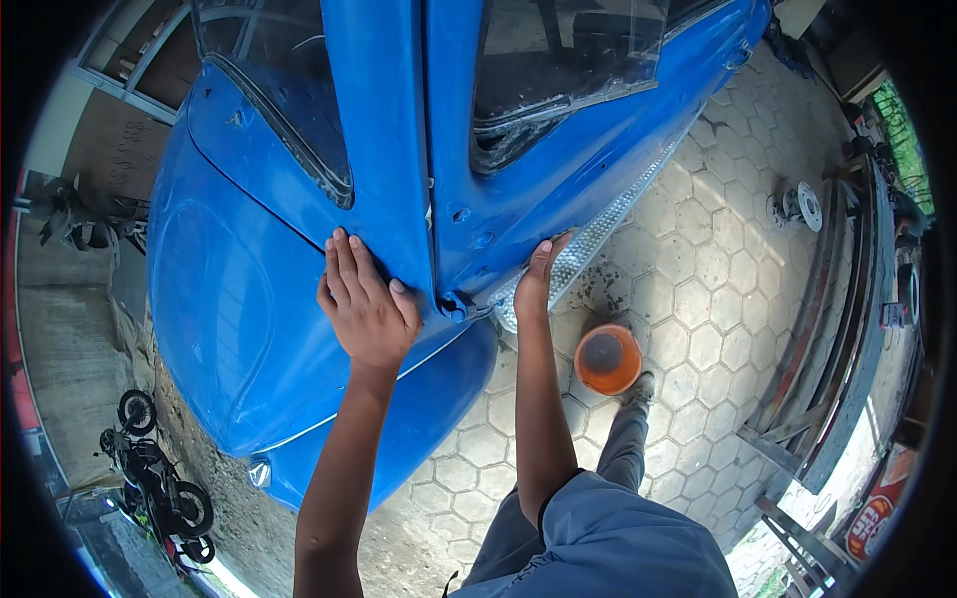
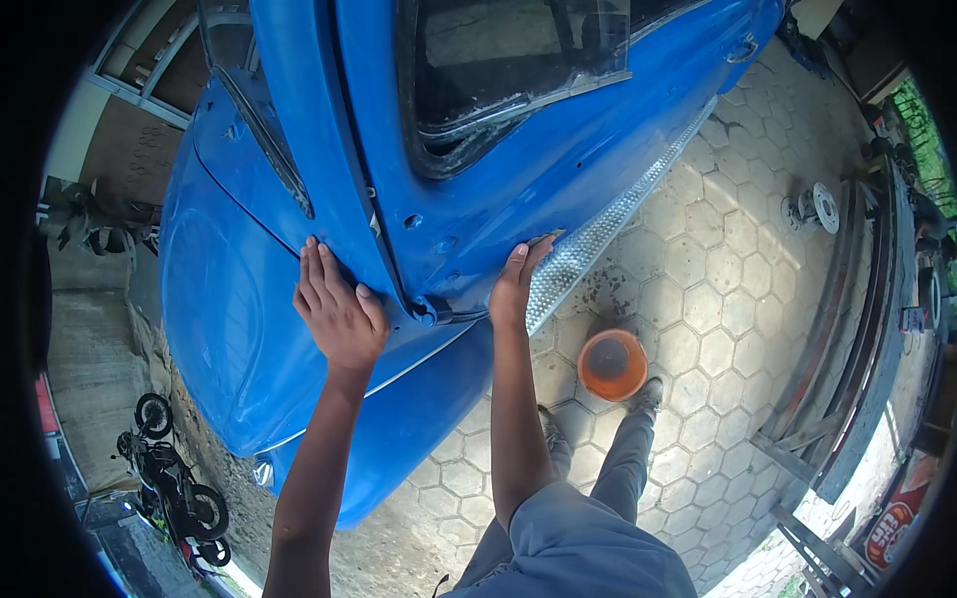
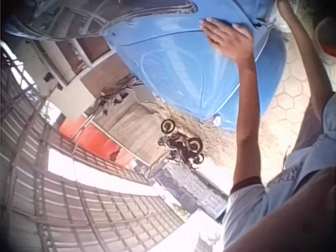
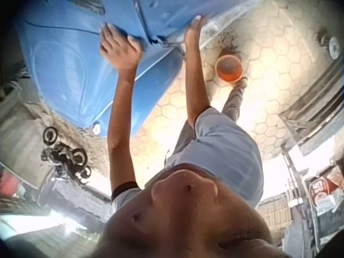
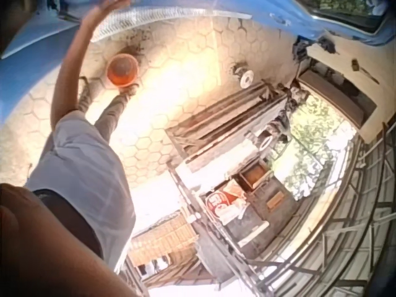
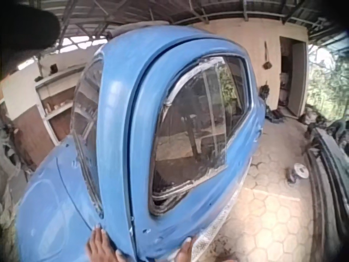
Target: The person wets sandpaper in a bucket of water and sands the door, body panels, and fender of a car with the sandpaper, periodically dipping the sandpaper back into the bucket.
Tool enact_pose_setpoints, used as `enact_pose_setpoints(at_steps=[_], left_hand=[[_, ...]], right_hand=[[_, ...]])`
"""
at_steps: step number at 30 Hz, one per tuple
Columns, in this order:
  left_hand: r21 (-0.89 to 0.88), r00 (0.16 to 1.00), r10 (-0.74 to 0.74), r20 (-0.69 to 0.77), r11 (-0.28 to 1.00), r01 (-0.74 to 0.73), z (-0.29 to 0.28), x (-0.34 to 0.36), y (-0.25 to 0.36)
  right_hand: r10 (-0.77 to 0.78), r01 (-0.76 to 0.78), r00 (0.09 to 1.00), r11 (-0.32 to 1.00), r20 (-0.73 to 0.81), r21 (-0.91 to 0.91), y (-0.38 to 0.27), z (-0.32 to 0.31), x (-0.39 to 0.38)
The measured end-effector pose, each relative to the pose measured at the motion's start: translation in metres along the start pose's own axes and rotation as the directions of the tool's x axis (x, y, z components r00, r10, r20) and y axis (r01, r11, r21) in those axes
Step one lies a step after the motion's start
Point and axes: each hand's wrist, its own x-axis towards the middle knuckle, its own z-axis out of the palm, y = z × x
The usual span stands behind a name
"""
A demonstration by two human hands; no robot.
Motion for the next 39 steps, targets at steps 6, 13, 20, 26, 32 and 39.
enact_pose_setpoints(at_steps=[6,13,20,26,32,39], left_hand=[[0.038,1.0,0.018,0.011,0.999,-0.018,-0.002,-0.009,-0.019],[0.031,0.998,0.056,-0.043,0.998,-0.054,0.001,0.001,0.002],[0.166,0.992,0.119,-0.039,0.98,-0.111,-0.005,-0.004,-0.033],[0.107,0.992,0.107,-0.072,0.989,-0.099,0.002,-0.004,-0.013],[0.125,0.992,0.103,-0.067,0.988,-0.094,0.001,-0.007,-0.021],[0.06,0.994,0.073,-0.082,0.996,-0.068,0.008,-0.003,0.004]], right_hand=[[0.042,0.0,0.977,0.981,0.208,-0.196,-0.002,0.054,-0.108],[0.147,-0.107,0.978,0.963,-0.149,0.248,0.071,-0.013,0.03],[0.204,-0.216,0.976,0.96,0.081,0.176,0.063,0.076,-0.099],[0.451,-0.38,0.89,0.813,-0.065,0.441,0.094,0.019,-0.023],[0.457,-0.433,0.889,0.832,0.015,0.347,0.107,0.041,-0.06],[0.21,-0.216,0.976,0.962,0.054,0.169,0.14,0.0,-0.056]])
